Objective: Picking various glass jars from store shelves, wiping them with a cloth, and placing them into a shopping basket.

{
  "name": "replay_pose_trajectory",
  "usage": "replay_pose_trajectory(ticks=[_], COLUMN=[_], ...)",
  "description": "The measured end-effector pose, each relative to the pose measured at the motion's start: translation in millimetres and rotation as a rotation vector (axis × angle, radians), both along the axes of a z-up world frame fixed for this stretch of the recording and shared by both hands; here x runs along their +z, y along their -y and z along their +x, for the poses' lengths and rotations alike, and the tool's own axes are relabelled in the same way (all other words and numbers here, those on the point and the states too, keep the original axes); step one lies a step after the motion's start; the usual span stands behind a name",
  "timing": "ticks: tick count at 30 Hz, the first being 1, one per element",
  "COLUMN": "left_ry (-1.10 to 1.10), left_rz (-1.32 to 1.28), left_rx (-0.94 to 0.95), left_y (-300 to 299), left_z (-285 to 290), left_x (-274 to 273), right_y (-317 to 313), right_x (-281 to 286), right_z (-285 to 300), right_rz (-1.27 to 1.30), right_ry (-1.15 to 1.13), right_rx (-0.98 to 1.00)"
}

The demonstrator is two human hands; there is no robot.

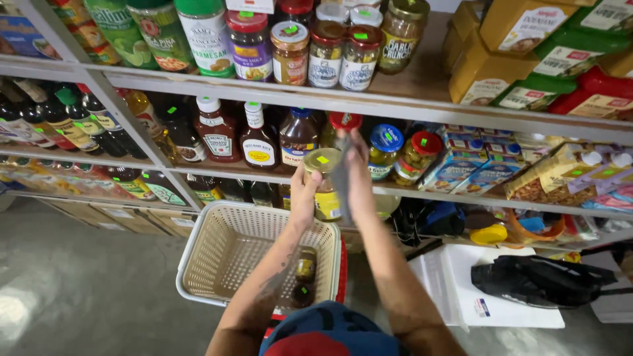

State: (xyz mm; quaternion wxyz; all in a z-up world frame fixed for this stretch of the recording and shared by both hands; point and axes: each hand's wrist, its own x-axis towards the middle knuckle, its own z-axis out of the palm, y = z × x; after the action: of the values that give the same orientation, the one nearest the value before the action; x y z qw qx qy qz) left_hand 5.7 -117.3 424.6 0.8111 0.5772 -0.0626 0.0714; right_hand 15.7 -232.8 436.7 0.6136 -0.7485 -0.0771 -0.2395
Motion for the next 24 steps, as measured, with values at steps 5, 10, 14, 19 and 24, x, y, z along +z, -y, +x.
replay_pose_trajectory(ticks=[5, 10, 14, 19, 24], left_ry=[0.042, -0.014, 0.133, 0.187, 0.113], left_rz=[0.069, 0.118, 0.041, 0.083, 0.244], left_rx=[-0.049, 0.053, -0.033, 0.014, 0.101], left_y=[-2.5, -3.4, -3.2, -4.5, 16.7], left_z=[-3.2, 5.5, 13.0, 25.7, 0.0], left_x=[5.4, 13.8, 2.6, 10.3, 47.0], right_y=[-21.4, -38.5, -44.2, 2.7, -21.0], right_x=[72.5, 29.0, 140.7, 10.5, 17.3], right_z=[-17.9, -44.8, -57.4, -3.3, -20.7], right_rz=[0.426, -0.342, 0.280, 1.007, 0.767], right_ry=[-0.560, 0.096, -0.571, -0.605, -0.371], right_rx=[-0.126, -0.210, -0.097, 0.047, -0.252])
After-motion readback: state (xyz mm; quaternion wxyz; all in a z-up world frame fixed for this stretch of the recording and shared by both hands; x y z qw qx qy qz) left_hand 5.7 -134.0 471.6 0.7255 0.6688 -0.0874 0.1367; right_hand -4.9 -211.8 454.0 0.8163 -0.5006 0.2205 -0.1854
